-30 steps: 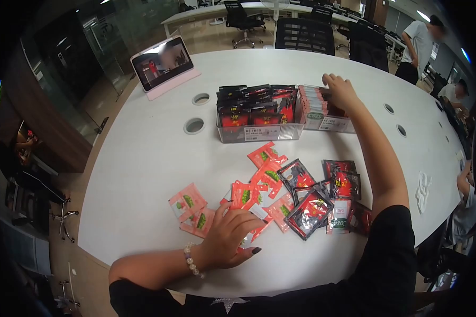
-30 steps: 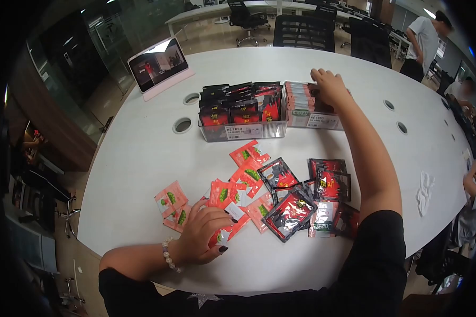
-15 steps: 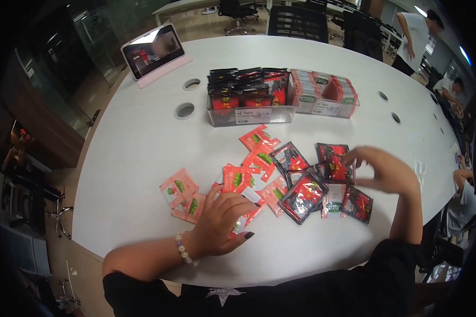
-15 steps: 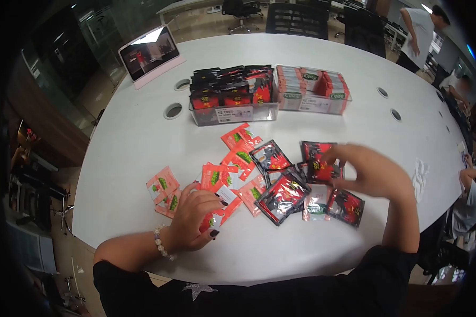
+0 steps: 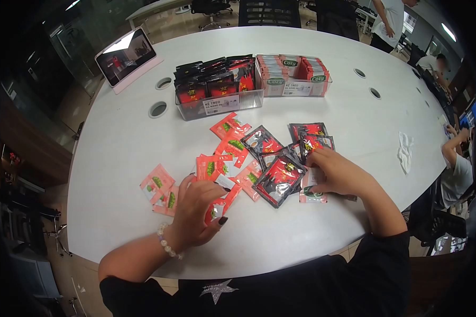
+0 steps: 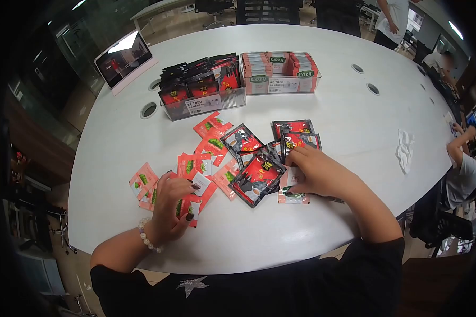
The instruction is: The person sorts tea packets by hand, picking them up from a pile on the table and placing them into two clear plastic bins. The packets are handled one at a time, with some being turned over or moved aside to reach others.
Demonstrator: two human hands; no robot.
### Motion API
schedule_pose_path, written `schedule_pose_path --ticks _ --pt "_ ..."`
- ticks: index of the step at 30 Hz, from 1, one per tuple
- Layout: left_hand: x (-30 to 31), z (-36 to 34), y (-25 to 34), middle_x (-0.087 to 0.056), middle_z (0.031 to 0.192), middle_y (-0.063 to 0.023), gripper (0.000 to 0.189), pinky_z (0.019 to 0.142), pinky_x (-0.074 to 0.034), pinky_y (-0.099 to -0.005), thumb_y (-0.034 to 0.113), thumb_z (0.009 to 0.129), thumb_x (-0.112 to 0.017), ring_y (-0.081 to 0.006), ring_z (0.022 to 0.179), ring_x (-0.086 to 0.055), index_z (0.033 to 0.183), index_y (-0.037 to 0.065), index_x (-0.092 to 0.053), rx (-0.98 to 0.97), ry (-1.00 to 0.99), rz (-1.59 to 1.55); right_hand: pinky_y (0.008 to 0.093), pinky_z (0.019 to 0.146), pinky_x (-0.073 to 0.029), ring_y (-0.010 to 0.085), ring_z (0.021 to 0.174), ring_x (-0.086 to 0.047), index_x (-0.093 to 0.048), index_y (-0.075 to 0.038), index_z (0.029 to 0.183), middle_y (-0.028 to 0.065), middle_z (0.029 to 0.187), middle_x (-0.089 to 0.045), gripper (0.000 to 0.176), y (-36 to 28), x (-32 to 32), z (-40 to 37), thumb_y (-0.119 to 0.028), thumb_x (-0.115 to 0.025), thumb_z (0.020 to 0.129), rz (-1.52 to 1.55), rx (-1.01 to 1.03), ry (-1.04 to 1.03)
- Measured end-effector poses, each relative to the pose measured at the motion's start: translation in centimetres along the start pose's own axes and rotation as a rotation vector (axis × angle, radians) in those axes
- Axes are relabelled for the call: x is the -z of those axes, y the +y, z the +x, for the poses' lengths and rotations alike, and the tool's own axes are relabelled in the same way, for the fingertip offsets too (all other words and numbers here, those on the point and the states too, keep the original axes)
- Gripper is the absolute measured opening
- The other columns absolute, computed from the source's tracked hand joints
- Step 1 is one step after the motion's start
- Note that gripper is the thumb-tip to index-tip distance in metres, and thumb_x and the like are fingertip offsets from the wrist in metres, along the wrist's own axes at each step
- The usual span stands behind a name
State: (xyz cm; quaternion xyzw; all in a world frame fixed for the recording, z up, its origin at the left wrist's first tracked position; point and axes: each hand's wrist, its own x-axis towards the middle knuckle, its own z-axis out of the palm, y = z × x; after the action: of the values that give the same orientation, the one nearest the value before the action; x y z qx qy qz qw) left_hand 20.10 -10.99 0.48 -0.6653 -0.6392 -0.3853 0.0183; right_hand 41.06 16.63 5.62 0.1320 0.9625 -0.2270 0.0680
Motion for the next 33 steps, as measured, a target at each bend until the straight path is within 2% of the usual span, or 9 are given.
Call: schedule_pose_path --ticks 4,8,11,14,17,21,22,25,33 --pt "0.1 0.1 0.1 -0.057 0.107 -0.0089 0.037 0.103 -0.022 -0.0541 0.028 0.084 -0.059 -0.0279 0.103 -0.054 0.114 0.009 -0.051 -0.011 -0.004 -0.007 0.0306 0.080 -0.051 0.0174 0.099 -0.056 -0.052 -0.004 0.112 0.0086 0.116 -0.053 0.038 1.2 0.2 0.4 0.001 -0.066 0.077 0.607 -0.054 0.024" --pt "0.4 0.0 0.1 -0.057 0.108 -0.0092 0.034 0.103 -0.022 -0.0552 0.029 0.085 -0.056 -0.0281 0.104 -0.053 0.112 0.009 -0.052 -0.022 -0.040 0.005 0.0206 0.069 -0.049 0.0089 0.093 -0.052 -0.047 -0.006 0.125 0.0070 0.115 -0.051 0.046 1.3 -0.1 0.2 0.007 -0.054 0.082 0.805 0.045 0.609" --pt "0.4 0.1 0.3 -0.057 0.106 -0.0114 0.033 0.102 -0.025 -0.0559 0.032 0.087 -0.050 -0.0294 0.103 -0.053 0.109 0.008 -0.053 -0.013 -0.032 0.017 0.0235 0.074 -0.044 0.0097 0.085 -0.052 -0.050 -0.004 0.102 0.0060 0.106 -0.056 0.027 4.0 -0.7 1.2 0.005 -0.061 0.079 0.731 0.227 0.865" --pt "0.4 0.1 0.4 -0.057 0.107 -0.0117 0.033 0.102 -0.025 -0.0558 0.030 0.086 -0.051 -0.0293 0.104 -0.053 0.110 0.008 -0.054 -0.006 -0.031 0.006 0.0244 0.074 -0.043 0.0094 0.080 -0.052 -0.048 -0.005 0.092 0.0040 0.092 -0.059 0.023 5.4 -1.0 1.7 0.004 -0.064 0.077 0.881 0.133 0.857" --pt "0.4 0.0 0.3 -0.057 0.107 -0.0120 0.034 0.102 -0.025 -0.0559 0.030 0.085 -0.052 -0.0294 0.104 -0.053 0.110 0.008 -0.053 -0.012 -0.030 0.002 0.0247 0.072 -0.043 0.0096 0.077 -0.052 -0.048 -0.004 0.089 0.0033 0.084 -0.060 0.024 5.9 -0.8 1.9 0.003 -0.066 0.076 0.483 0.063 0.770" --pt "0.4 0.1 0.3 -0.057 0.107 -0.0121 0.035 0.102 -0.025 -0.0567 0.029 0.084 -0.052 -0.0298 0.104 -0.053 0.112 0.007 -0.053 -0.014 -0.030 -0.002 0.0258 0.065 -0.042 0.0157 0.079 -0.055 -0.055 -0.010 0.111 0.0048 0.085 -0.058 0.043 2.1 -0.2 1.5 0.009 -0.061 0.073 0.211 0.069 0.571" --pt "0.4 0.1 0.4 -0.057 0.107 -0.0121 0.035 0.102 -0.025 -0.0570 0.029 0.084 -0.052 -0.0299 0.104 -0.053 0.112 0.007 -0.053 -0.014 -0.026 -0.002 0.0291 0.070 -0.043 0.0191 0.085 -0.055 -0.054 -0.017 0.122 0.0032 0.085 -0.057 0.057 1.3 0.5 1.1 0.008 -0.063 0.072 0.049 0.048 0.470" --pt "0.4 0.1 0.4 -0.057 0.108 -0.0123 0.036 0.102 -0.024 -0.0577 0.028 0.084 -0.052 -0.0304 0.104 -0.053 0.113 0.007 -0.052 -0.007 -0.031 0.001 0.0324 0.077 -0.042 0.0188 0.089 -0.055 -0.054 -0.019 0.120 0.0007 0.086 -0.058 0.053 -2.0 2.3 1.8 0.002 -0.065 0.073 -0.363 0.195 0.310" --pt "0.4 0.0 0.3 -0.058 0.109 -0.0120 0.037 0.104 -0.023 -0.0580 0.029 0.084 -0.051 -0.0294 0.105 -0.054 0.114 0.007 -0.052 -0.003 -0.030 -0.016 0.0333 0.079 -0.041 0.0186 0.085 -0.059 -0.057 -0.015 0.102 0.0000 0.080 -0.061 0.027 -3.5 2.3 5.9 -0.010 -0.065 0.077 -0.633 0.355 0.152"
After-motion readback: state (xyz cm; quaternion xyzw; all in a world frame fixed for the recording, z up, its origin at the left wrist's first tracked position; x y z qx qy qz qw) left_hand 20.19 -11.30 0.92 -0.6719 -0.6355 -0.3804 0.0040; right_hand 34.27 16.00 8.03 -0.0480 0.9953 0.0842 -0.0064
